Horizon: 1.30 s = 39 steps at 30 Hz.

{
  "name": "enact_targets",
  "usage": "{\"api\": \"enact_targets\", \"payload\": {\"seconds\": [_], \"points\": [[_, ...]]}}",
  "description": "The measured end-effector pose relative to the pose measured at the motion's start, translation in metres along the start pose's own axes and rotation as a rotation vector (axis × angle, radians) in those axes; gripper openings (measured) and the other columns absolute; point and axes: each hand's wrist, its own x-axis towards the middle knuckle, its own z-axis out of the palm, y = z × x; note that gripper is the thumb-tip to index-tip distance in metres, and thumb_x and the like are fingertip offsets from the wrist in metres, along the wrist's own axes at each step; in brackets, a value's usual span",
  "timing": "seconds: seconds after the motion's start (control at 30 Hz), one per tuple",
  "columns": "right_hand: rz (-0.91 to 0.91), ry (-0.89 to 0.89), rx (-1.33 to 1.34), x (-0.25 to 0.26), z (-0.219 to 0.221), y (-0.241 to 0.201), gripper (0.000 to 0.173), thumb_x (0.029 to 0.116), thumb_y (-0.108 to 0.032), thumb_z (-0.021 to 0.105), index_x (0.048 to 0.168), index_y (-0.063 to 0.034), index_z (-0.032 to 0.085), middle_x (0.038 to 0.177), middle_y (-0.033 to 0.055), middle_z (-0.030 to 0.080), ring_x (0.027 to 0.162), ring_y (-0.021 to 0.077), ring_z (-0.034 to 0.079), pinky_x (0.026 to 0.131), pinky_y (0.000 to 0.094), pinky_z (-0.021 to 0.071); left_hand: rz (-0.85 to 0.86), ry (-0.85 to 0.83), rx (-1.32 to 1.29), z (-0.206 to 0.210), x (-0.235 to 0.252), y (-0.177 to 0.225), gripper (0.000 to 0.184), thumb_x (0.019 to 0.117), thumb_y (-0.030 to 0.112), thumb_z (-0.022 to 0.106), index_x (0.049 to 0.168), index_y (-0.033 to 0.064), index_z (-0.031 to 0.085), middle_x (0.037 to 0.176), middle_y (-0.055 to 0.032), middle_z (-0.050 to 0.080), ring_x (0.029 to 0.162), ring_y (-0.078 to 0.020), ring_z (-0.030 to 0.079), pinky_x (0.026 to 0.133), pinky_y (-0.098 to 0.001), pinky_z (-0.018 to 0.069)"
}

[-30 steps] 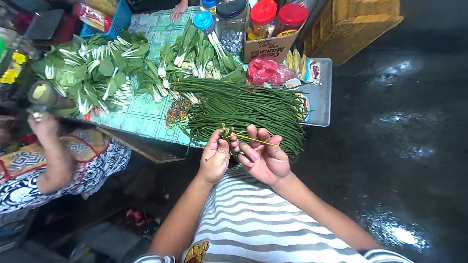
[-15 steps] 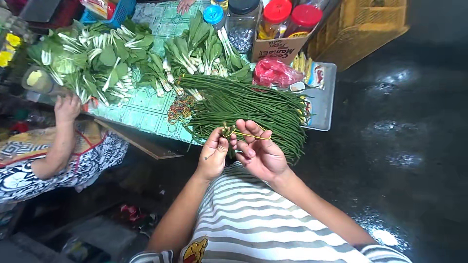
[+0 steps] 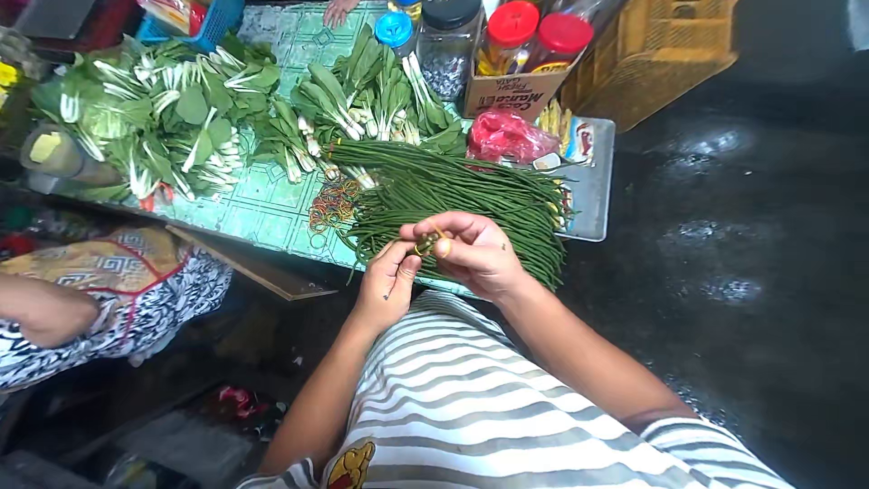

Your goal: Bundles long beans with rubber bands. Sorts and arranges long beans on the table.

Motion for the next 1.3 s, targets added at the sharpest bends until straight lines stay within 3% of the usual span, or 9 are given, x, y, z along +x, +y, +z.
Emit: {"api": "enact_targets", "payload": {"seconds": [0.13, 0.2, 0.27, 0.43, 0.57, 0.8, 1.07, 1.2, 1.3], "points": [[-0.31, -0.333, -0.896, 0.02, -0.011, -0.014, 0.008, 0.0868, -0.013, 0.079, 0.091, -0.0064, 0.079, 0.103, 0.0023, 0.076, 0.096, 0.0098, 0.072, 0.083, 0.0289, 0.0628, -0.028, 0.039, 0.298, -0.012, 0.001, 0.002, 0.022, 0.1041, 0.014, 0.053, 0.113, 0.0102, 0.073, 0.1, 0.0002, 0.069, 0.089, -0.0076, 0.067, 0.078, -0.0291, 0.0598], [-0.439, -0.516, -0.988, 0.024, -0.017, -0.011, 0.008, 0.0902, -0.013, 0.074, 0.087, -0.0092, 0.08, 0.1, 0.0014, 0.077, 0.096, 0.0107, 0.072, 0.085, 0.0323, 0.062, -0.114, 0.088, 0.207, -0.017, 0.002, 0.0, 0.025, 0.1052, 0.011, 0.05, 0.117, 0.0077, 0.072, 0.098, -0.0011, 0.071, 0.084, -0.0078, 0.068, 0.076, -0.0281, 0.0597], [-0.398, -0.566, -0.6, 0.02, -0.023, 0.003, 0.014, 0.0955, -0.01, 0.068, 0.088, -0.0017, 0.077, 0.098, 0.0075, 0.076, 0.093, 0.0134, 0.073, 0.084, 0.0316, 0.0626, -0.249, 0.133, -0.237, -0.022, 0.002, -0.002, 0.028, 0.1095, 0.013, 0.043, 0.116, 0.0025, 0.067, 0.084, -0.0051, 0.064, 0.067, -0.0115, 0.06, 0.064, -0.0275, 0.055], [0.08, -0.303, 0.558, 0.007, -0.009, 0.047, 0.028, 0.1029, -0.035, 0.061, 0.118, -0.0155, 0.075, 0.076, -0.0016, 0.07, 0.049, 0.0002, 0.053, 0.046, 0.0165, 0.0426, -0.227, 0.061, -1.119, -0.023, -0.001, 0.006, 0.02, 0.1062, 0.026, 0.055, 0.116, 0.0126, 0.065, 0.094, -0.0045, 0.066, 0.087, -0.0171, 0.066, 0.086, -0.0383, 0.0561], [0.15, -0.167, 0.569, 0.02, 0.018, 0.041, 0.035, 0.1081, -0.036, 0.051, 0.134, -0.0195, 0.067, 0.135, 0.0105, 0.065, 0.058, 0.0018, 0.054, 0.048, 0.0155, 0.0432, -0.065, 0.073, -0.782, -0.031, 0.001, 0.005, 0.022, 0.1054, 0.023, 0.057, 0.123, 0.0131, 0.066, 0.105, -0.0051, 0.067, 0.093, -0.0142, 0.066, 0.086, -0.0335, 0.0569], [0.009, -0.102, -0.027, 0.037, 0.025, 0.023, 0.034, 0.0886, -0.012, 0.08, 0.121, -0.005, 0.073, 0.126, 0.015, 0.071, 0.065, 0.0071, 0.064, 0.053, 0.0214, 0.0535, 0.012, 0.081, -0.084, -0.057, 0.0, 0.009, 0.02, 0.1031, 0.016, 0.06, 0.117, 0.0051, 0.071, 0.106, -0.0064, 0.068, 0.092, -0.0156, 0.067, 0.079, -0.0336, 0.06], [-0.113, -0.131, -0.306, 0.047, 0.024, 0.018, 0.023, 0.0809, -0.001, 0.083, 0.1, 0.003, 0.071, 0.103, 0.0139, 0.073, 0.086, 0.0187, 0.073, 0.069, 0.0306, 0.0635, 0.055, 0.101, 0.23, -0.055, 0.0, 0.009, 0.017, 0.1006, 0.017, 0.065, 0.108, 0.0051, 0.075, 0.098, -0.0017, 0.068, 0.09, -0.0092, 0.066, 0.08, -0.0286, 0.06], [-0.264, -0.106, -0.683, 0.045, 0.019, 0.022, 0.019, 0.0776, -0.024, 0.09, 0.08, -0.0109, 0.076, 0.114, 0.0065, 0.06, 0.095, 0.0111, 0.058, 0.076, 0.0238, 0.0536, -0.052, 0.203, 0.353, -0.052, -0.001, 0.006, 0.022, 0.1026, 0.018, 0.06, 0.118, 0.0091, 0.074, 0.095, 0.0005, 0.067, 0.084, -0.0066, 0.065, 0.075, -0.0261, 0.0586], [-0.293, -0.186, -0.615, 0.044, 0.009, 0.033, 0.018, 0.0835, -0.033, 0.085, 0.08, -0.017, 0.077, 0.126, 0.005, 0.054, 0.105, 0.0095, 0.053, 0.085, 0.0233, 0.0491, -0.22, 0.293, -0.11, -0.05, -0.001, -0.001, 0.026, 0.1079, 0.015, 0.047, 0.119, 0.0042, 0.068, 0.087, -0.0042, 0.065, 0.071, -0.0122, 0.061, 0.066, -0.0288, 0.0554]]}}
